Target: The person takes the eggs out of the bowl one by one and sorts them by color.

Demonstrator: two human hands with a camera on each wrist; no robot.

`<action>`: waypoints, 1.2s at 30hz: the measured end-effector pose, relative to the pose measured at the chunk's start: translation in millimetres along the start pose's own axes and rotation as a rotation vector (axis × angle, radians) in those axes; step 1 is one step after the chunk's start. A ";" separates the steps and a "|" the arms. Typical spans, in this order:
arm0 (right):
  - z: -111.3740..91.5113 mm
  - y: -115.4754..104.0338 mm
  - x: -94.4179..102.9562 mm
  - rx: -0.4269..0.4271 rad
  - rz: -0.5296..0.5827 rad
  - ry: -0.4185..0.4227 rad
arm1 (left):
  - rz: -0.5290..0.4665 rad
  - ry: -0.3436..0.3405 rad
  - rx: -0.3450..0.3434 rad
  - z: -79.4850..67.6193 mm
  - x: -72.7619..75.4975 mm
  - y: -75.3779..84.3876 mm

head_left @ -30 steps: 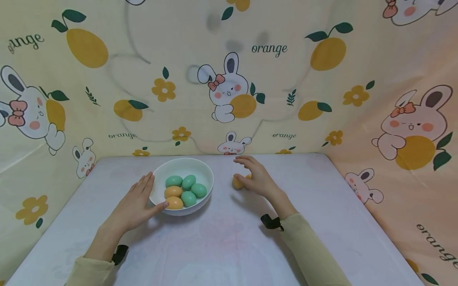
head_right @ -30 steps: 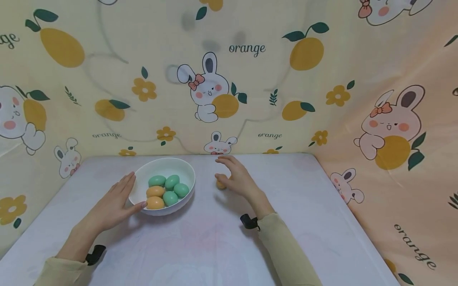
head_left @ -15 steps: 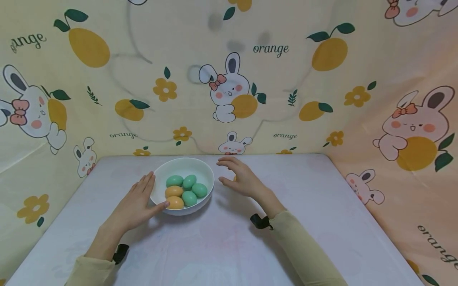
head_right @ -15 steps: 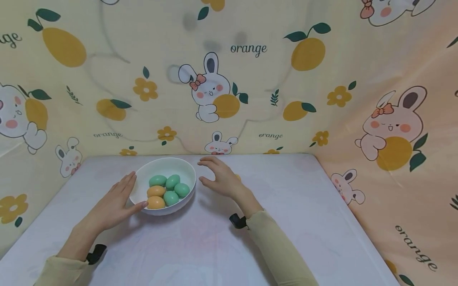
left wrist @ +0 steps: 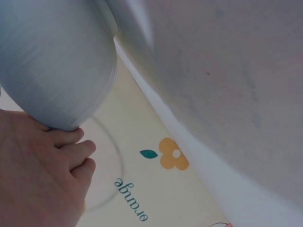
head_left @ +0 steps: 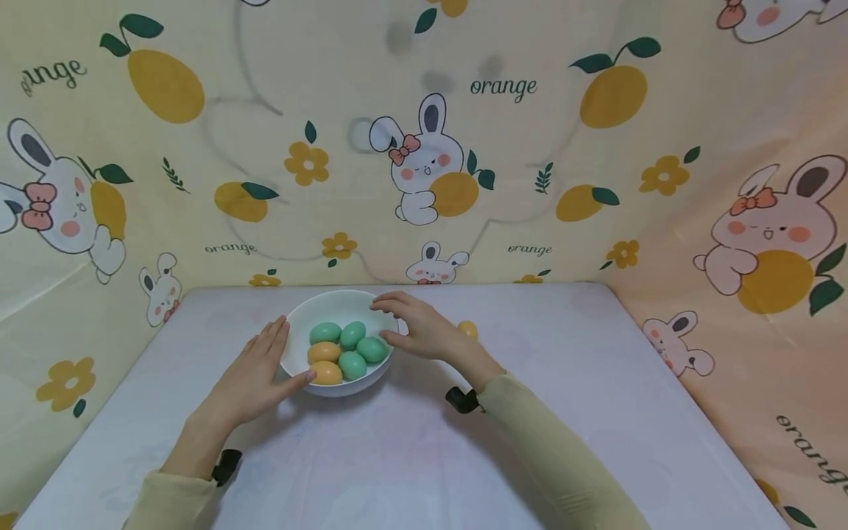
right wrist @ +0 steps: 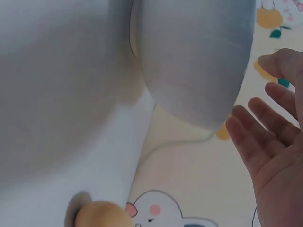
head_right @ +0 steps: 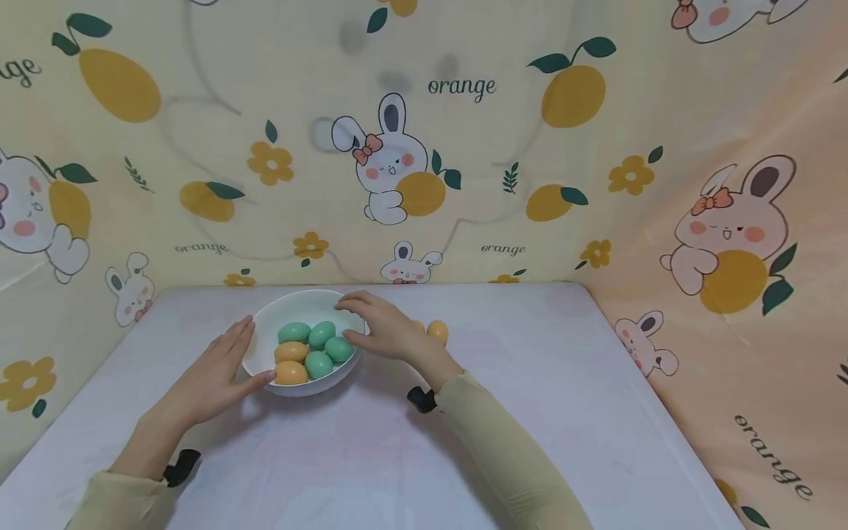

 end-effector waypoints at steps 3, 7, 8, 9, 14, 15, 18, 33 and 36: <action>7.7 -6.2 -2.2 0.011 0.004 -0.054 | 0.002 0.001 0.005 0.4 -0.3 -0.8; 17.1 -12.1 -4.8 0.024 0.005 -0.102 | 0.000 -0.001 0.009 1.0 -0.6 -1.5; 19.0 -13.4 -5.3 0.026 0.008 -0.110 | -0.002 -0.002 0.009 1.1 -0.7 -1.6; 21.0 -14.1 -6.2 0.027 0.006 -0.117 | -0.003 -0.002 0.009 1.2 -0.7 -1.6; 30.1 -18.2 -11.4 0.041 0.010 -0.158 | -0.004 -0.001 -0.001 1.3 -0.2 -1.2; 31.7 -18.7 -12.9 0.042 0.005 -0.167 | -0.005 -0.001 -0.002 1.4 -0.1 -1.0; 36.8 -20.7 -17.2 0.048 -0.009 -0.192 | -0.005 -0.003 -0.001 1.5 0.0 -1.0; 63.4 -34.9 -39.9 0.130 -0.146 -0.262 | -0.011 0.001 -0.009 1.6 -0.6 -2.5; 67.7 -38.4 -42.4 0.128 -0.151 -0.288 | -0.007 0.003 -0.011 1.1 0.2 -2.2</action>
Point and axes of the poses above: each hand's wrist, its own z-axis towards the middle knuckle, its own x-axis out of the back of the hand, y = z × x, the point moved 3 cm from there along z, towards the middle knuckle, and after that the axes turned 7 degrees about -z, right-handed, at the moved point
